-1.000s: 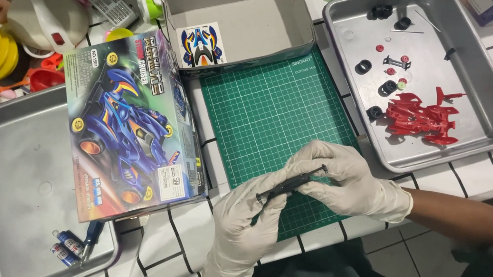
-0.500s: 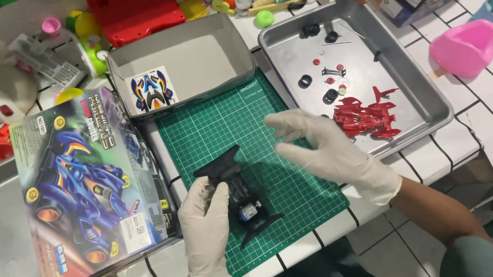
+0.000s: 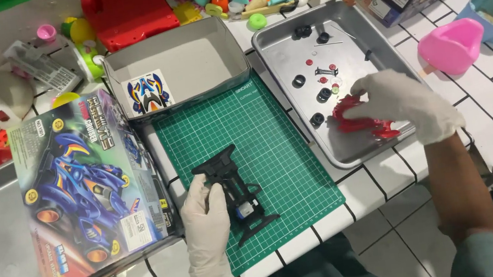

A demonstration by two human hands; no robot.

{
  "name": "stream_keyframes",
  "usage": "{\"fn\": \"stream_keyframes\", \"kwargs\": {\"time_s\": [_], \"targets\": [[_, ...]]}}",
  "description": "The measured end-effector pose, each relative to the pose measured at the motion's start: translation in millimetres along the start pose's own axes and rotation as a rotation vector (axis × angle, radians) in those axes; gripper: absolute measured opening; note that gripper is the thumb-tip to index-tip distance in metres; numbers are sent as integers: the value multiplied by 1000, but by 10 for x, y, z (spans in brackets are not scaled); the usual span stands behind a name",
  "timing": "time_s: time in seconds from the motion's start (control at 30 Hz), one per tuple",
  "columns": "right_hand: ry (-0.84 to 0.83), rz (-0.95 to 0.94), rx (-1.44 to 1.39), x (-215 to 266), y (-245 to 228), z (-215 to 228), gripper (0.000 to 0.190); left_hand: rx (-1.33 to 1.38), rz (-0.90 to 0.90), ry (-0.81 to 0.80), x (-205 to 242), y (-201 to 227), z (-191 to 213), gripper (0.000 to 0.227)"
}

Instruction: The person assembles a toy car chassis on a green cutting mat. They insert a battery into the black frame, attach a red plastic body part, and secure a black wheel onto the axle using a screwdriver.

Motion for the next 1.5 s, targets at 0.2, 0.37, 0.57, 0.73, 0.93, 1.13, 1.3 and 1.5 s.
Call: {"fn": "stream_keyframes", "kwargs": {"time_s": [0.2,0.37,0.57,0.73,0.93,1.13,1.3,1.5], "targets": [[491,213,-7,-1402,764,-290,30,32,-358,-42,-109,-226,124,37],[502,272,-20,-1677,843,-459,27,81,-334,-93,-121,-304,119,40],[799,649,-231,-1084,446,-355,31,172,-234,-212,-149,-346,70,48],[821,848,-427,-249,-556,-627,26,213,-238,-292,-53,-122,89,56],[732,1432,-267,-32,-1123,-1264,21,302,-247,-304,-61,-146,73,56],[1046,1459,212,96,-1199,-1515,12,315,-221,-333,-5,-64,107,60],[848,1404,103,-167,-961,-1713,21,337,-198,-291,-30,-112,87,60],[714,1336,-262,-84,-1052,-1669,33,324,-207,-278,-116,-236,78,57]]}}
Point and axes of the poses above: each hand's wrist, its own x-axis away from the middle knuckle, its own z-axis out of the back of the hand, y = z × x, the point moved 2 cm from there along -x, towards the middle knuckle, and after that the axes turned 10 degrees about z, right-handed, at the moved point
